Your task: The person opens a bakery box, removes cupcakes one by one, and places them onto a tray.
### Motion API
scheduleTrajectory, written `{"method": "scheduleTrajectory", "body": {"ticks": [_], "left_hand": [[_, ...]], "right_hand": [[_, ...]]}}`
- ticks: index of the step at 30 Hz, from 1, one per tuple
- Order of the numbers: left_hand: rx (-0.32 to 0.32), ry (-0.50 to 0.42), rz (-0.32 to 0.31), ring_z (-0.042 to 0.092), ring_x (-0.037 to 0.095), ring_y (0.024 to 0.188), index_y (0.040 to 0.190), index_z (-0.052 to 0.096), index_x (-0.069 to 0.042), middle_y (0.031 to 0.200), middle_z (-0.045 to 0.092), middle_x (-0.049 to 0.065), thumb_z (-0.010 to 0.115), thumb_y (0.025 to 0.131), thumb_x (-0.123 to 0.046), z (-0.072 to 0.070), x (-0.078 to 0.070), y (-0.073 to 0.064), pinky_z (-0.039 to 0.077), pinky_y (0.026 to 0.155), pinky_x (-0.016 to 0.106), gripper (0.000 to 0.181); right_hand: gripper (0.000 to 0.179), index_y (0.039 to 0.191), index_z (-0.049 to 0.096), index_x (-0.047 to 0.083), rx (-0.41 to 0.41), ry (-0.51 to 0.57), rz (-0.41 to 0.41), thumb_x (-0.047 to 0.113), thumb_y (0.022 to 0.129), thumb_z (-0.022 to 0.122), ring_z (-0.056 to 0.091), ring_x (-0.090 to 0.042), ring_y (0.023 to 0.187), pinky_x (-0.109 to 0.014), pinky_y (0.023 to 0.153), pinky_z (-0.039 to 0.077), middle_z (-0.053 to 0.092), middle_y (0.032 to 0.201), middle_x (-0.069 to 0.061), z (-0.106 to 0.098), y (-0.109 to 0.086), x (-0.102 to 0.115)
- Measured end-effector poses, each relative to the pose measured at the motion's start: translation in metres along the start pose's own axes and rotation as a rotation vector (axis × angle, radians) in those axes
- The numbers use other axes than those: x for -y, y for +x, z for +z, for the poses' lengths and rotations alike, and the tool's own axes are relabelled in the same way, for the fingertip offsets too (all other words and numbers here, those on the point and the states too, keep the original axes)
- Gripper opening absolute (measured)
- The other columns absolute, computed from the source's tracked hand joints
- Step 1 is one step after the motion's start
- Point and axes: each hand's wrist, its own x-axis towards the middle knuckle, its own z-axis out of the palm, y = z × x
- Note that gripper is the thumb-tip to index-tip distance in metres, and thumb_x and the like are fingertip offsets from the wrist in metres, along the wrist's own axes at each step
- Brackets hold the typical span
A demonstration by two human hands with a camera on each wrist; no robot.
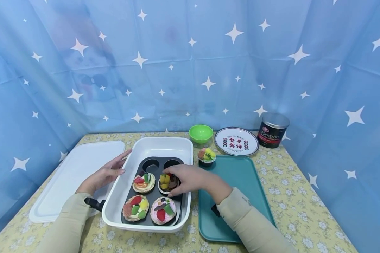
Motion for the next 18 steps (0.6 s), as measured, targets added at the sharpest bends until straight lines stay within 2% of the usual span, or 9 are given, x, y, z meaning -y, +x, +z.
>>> {"method": "scheduleTrajectory", "body": {"ticks": [6,18], "left_hand": [[0.001,-0.005,-0.009,0.022,0.043,0.149,0.163,0.014,-0.032,0.167,0.013,0.012,0.060,0.097,-0.015,-0.0003,0.0000,-0.0008,0.036,0.109,0.061,0.082],[-0.001,-0.008,-0.015,0.023,0.043,0.149,0.163,0.015,-0.033,0.167,0.013,0.011,0.060,0.097,-0.014,-0.0008,0.0005,0.0000,0.037,0.109,0.060,0.082]], "right_hand": [[0.075,0.150,0.047,0.018,0.013,-0.035,0.024,0.047,0.087,0.077,0.054,-0.015,0.126,-0.035,0.102,0.046,0.052,0.146,0.000,0.0014,0.0001,0.0008],[0.069,0.145,0.052,0.017,-0.005,-0.079,-0.003,0.046,0.088,0.077,0.056,-0.015,0.122,-0.032,0.099,0.048,0.055,0.142,-0.003,0.0004,-0.0005,0.0043]]}}
